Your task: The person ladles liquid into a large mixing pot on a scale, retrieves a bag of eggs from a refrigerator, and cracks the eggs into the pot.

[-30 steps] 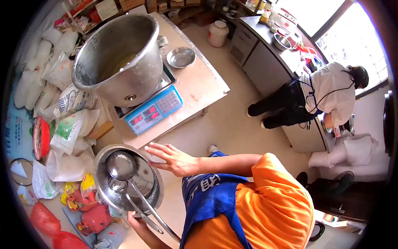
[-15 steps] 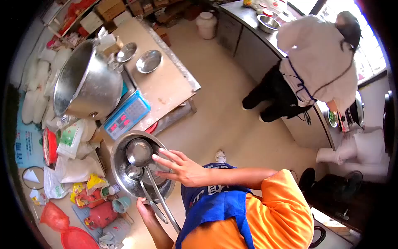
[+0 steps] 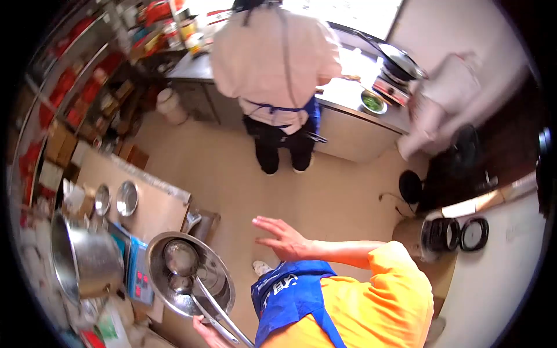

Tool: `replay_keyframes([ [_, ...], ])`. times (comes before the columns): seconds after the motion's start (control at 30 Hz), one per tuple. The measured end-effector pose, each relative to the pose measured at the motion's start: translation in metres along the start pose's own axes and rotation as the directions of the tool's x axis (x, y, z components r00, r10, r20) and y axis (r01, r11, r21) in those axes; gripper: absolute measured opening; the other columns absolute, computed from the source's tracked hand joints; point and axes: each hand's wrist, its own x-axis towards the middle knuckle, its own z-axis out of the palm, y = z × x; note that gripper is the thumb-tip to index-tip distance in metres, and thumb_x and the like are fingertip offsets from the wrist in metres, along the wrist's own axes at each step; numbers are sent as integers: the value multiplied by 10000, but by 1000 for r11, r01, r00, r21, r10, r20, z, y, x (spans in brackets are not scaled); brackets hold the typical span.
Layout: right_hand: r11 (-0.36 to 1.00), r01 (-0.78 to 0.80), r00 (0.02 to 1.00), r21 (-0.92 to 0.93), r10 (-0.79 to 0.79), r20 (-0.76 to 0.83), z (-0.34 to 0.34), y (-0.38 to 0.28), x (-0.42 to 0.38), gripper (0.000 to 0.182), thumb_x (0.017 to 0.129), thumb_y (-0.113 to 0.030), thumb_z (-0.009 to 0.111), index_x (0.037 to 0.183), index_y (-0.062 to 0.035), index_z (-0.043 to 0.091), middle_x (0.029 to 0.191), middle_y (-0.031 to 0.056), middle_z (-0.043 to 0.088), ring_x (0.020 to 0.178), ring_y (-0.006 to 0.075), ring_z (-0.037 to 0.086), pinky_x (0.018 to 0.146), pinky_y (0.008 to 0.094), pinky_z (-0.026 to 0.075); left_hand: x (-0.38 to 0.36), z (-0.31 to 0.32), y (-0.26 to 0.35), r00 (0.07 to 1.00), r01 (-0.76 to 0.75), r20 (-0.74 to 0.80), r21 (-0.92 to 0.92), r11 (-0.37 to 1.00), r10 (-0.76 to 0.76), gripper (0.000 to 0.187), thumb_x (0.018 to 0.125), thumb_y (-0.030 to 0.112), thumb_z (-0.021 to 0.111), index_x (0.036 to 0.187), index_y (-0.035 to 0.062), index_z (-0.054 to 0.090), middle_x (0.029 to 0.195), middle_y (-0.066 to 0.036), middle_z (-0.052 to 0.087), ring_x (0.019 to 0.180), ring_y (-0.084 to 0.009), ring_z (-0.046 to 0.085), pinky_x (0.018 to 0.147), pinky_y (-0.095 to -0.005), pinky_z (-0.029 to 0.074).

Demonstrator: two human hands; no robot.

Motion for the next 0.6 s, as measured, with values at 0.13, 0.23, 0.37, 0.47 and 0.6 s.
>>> replay_keyframes([
  [0.13,957,-291,895,-11,269,-356,-14,-11,-18,640,748,100,554,1354,-98,604,1533,256,426,1375,425,474,1084,487,473,19,29,21,993,-33,119,90,995,22,381,720,223,603,1039,24,662,1011,-82,681,903,-246,648,804,-390,549],
  [0.23,912,-402,766,84,385,-515,-17,-23,-25,653,759,122,515,1378,-74,583,1509,253,455,1329,416,523,1045,447,516,25,67,31,994,-13,113,13,1000,11,339,705,164,612,1004,12,665,939,-76,693,853,-250,665,785,-373,570],
  [0.37,902,-422,703,87,386,-598,-20,-44,-30,633,767,143,514,1374,-29,571,1461,246,510,1212,385,628,968,427,564,37,89,47,969,20,245,106,994,-46,345,705,139,601,1017,5,664,970,-90,706,857,-265,680,793,-392,583],
  [0.47,895,-409,652,180,424,-629,-10,-50,-32,612,794,145,515,1385,-12,549,1427,240,541,1122,352,684,883,403,597,46,98,50,966,29,251,101,994,-54,287,719,100,584,985,12,648,969,-81,691,859,-265,683,822,-392,584],
  [0.6,881,-394,601,261,462,-652,-5,-55,-33,620,814,154,521,1414,-5,514,1374,232,577,978,303,739,770,365,609,63,111,50,957,63,274,108,992,-90,257,724,67,572,965,21,649,948,-82,692,857,-269,685,832,-394,586],
])
